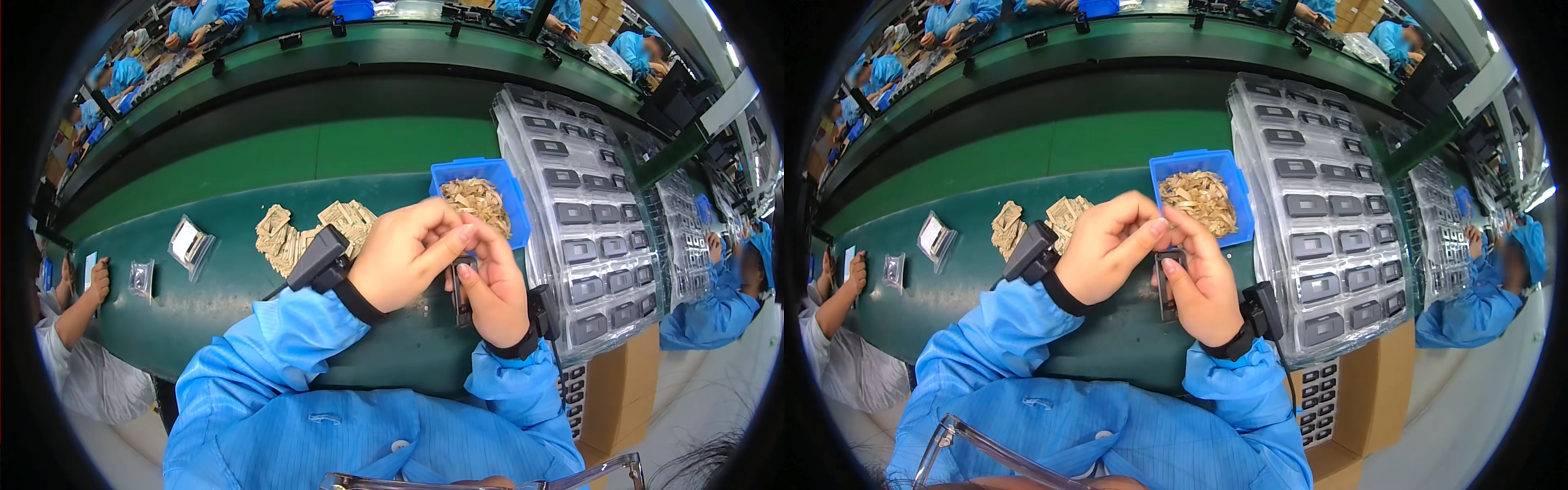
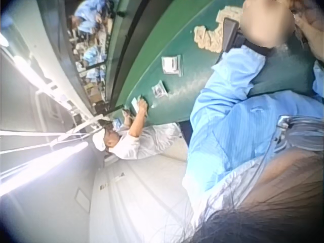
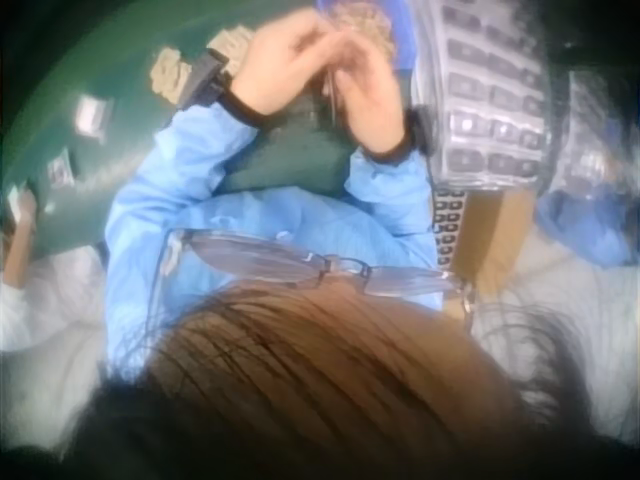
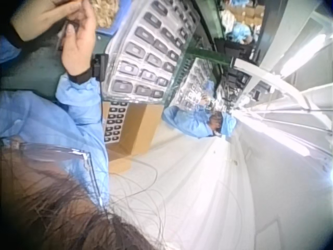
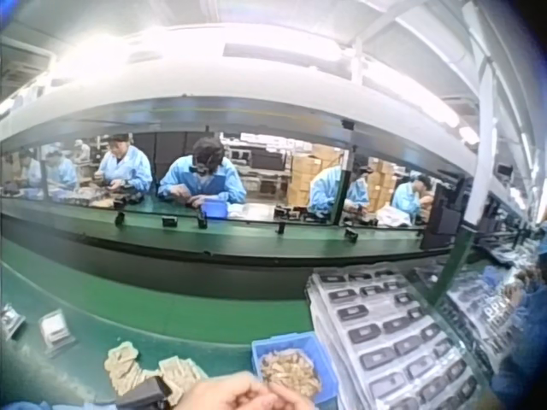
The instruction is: Assembling small plastic and rubber components onto electronic or mechanical casings at a factory workbench.
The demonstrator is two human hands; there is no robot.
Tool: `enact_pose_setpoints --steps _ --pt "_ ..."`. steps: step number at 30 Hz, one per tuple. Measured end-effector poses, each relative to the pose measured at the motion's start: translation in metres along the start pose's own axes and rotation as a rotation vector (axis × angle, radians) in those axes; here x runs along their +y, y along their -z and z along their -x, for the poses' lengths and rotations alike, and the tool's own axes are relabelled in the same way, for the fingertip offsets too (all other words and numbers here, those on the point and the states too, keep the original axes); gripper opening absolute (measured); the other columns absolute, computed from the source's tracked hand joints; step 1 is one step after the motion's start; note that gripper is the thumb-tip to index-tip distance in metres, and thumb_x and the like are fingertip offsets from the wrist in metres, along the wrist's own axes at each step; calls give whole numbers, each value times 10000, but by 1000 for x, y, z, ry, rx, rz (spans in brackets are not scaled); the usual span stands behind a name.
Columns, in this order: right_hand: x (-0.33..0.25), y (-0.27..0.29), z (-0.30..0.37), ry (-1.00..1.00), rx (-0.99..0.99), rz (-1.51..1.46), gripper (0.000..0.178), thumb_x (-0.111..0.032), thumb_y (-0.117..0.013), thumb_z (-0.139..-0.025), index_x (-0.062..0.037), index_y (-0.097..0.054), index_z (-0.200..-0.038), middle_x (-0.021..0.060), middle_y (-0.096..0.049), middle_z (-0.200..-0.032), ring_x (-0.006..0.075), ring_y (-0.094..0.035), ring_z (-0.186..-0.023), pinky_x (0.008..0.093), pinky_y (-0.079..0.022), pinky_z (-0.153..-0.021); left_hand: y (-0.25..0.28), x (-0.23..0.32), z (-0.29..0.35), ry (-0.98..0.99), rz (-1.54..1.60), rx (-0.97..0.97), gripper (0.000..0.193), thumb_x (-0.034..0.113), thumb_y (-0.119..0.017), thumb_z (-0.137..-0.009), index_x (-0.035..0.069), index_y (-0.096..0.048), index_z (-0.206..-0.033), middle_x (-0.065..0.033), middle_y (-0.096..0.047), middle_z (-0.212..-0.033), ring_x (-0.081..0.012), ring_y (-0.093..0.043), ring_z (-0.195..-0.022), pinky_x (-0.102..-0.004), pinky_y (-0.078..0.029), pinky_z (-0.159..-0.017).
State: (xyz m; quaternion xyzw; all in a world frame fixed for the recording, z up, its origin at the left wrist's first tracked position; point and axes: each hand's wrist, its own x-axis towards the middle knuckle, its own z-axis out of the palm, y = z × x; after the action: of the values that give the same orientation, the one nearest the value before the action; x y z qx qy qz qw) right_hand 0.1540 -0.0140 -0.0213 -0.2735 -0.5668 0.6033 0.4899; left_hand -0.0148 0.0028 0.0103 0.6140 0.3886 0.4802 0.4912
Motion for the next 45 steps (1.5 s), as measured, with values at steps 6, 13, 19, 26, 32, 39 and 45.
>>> enact_pose_setpoints --steps 6,13,19,26,32,39,45 --pt "9 -8 -1 154 228 76 655 161 -529 -879 -44 -252 -1437 142 -398 -1306 210 -564 -1161 286 -511 -926 0 -4 -5 98 -96 -172 250 84 -683 -922 25 -640 -1160 21 -580 -862 7 -523 -661 -177 -417 -578" --pt "-5 7 -1 -229 235 -271 337 -40 -567 -987 0 -469 -1307 189 -602 -1224 276 -710 -933 266 -605 -720 5 -12 -7 -155 -2 198 143 40 -636 -949 4 -648 -1087 -15 -599 -938 -54 -586 -781 -186 -454 -600" --pt "0 9 -1 -74 348 -145 252 -125 -542 -1024 25 -567 -1225 192 -695 -1069 249 -728 -824 264 -611 -653 1 -4 -7 -84 -220 81 41 22 -670 -904 21 -654 -942 -25 -605 -949 -94 -602 -900 -220 -509 -670" --pt "1 3 -1 -9 373 -56 259 -41 -505 -1015 36 -532 -1260 207 -690 -1102 242 -725 -871 283 -600 -750 3 -16 -11 -33 166 100 123 -65 -671 -863 29 -607 -910 -83 -599 -1037 -134 -604 -1035 -262 -572 -815" --pt "8 -1 1 149 317 74 411 140 -536 -918 37 -436 -1304 224 -599 -1284 227 -648 -1123 278 -559 -892 0 -4 -8 -632 -780 242 213 94 -793 -729 71 -701 -920 -125 -615 -1226 -363 -606 -1047 -439 -508 -858" --pt "11 -5 4 232 235 137 431 183 -519 -891 86 -461 -1307 233 -567 -1326 259 -585 -1241 311 -505 -998 -1 -4 -1 -777 -792 191 246 73 -801 -685 51 -693 -905 -109 -647 -1172 -325 -638 -971 -399 -543 -771" --pt "21 1 7 273 271 341 367 160 -576 -873 94 -556 -1233 218 -638 -1238 251 -642 -1154 309 -557 -919 -6 3 3 -770 -873 211 224 46 -769 -665 23 -668 -864 -100 -669 -1152 -304 -659 -932 -382 -562 -720"
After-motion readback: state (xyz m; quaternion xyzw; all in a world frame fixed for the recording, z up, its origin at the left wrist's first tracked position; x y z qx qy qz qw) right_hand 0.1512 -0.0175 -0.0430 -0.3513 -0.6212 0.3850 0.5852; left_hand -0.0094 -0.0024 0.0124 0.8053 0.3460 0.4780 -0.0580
